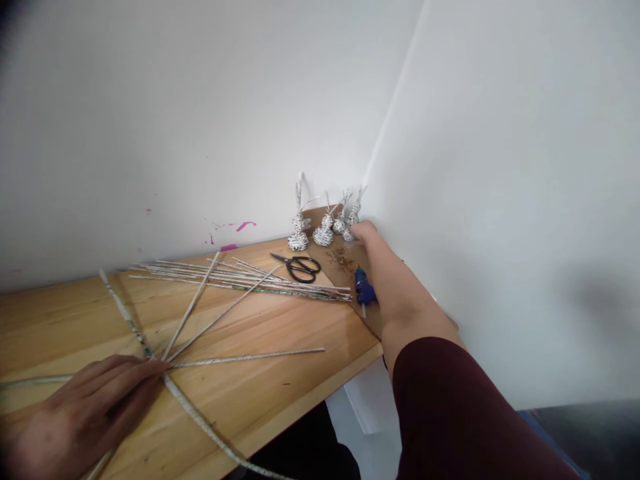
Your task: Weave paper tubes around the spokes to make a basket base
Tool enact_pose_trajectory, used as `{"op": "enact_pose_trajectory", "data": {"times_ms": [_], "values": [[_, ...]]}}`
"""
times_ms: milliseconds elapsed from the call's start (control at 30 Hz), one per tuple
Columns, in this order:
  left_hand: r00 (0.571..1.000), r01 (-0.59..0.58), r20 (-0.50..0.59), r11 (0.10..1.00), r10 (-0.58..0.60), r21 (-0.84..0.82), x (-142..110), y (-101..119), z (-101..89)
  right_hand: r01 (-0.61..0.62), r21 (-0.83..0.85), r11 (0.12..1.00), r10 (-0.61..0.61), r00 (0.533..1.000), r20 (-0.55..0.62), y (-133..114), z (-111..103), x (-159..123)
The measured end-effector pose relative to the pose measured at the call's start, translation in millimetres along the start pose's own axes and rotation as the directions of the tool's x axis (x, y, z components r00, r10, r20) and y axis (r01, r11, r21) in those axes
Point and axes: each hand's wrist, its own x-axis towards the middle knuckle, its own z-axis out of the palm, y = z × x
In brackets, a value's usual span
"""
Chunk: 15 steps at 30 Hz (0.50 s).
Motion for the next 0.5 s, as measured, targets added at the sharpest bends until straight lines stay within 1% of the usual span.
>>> {"op": "enact_pose_trajectory", "data": {"times_ms": [67,100,233,300,367,500], "values": [[1.0,-0.001,-0.008,1.0,0.001,-0.003,-1.1,-1.2,1.5,-0.004,-0.036,0.999,0.006,0.998,0.059,-5.2,0.2,-4.4],[1.0,-0.002,-0.014,1.0,0.002,-0.004,-1.5,-1.6,2.0,0.001,-0.059,0.998,0.003,0.998,0.058,-8.1,0.1,-6.9],[1.0,0.019,0.001,1.0,-0.019,-0.005,-3.9,-2.9,2.7,0.061,-0.156,0.986,-0.066,0.997,-0.029,-18.7,0.3,-14.2],[1.0,0.02,0.014,1.0,-0.02,0.0,-5.1,-3.2,2.7,0.092,-0.179,0.98,-0.102,0.994,-0.047,-20.4,-0.5,-13.4],[1.0,0.013,0.02,1.0,-0.013,0.005,-5.2,-2.8,2.3,0.088,-0.191,0.978,-0.1,0.994,-0.054,-17.7,-3.2,-9.7],[1.0,0.008,0.005,1.0,-0.008,0.012,-1.7,0.1,0.7,0.05,-0.219,0.974,-0.07,0.994,-0.084,-4.3,-10.3,-0.7]]}}
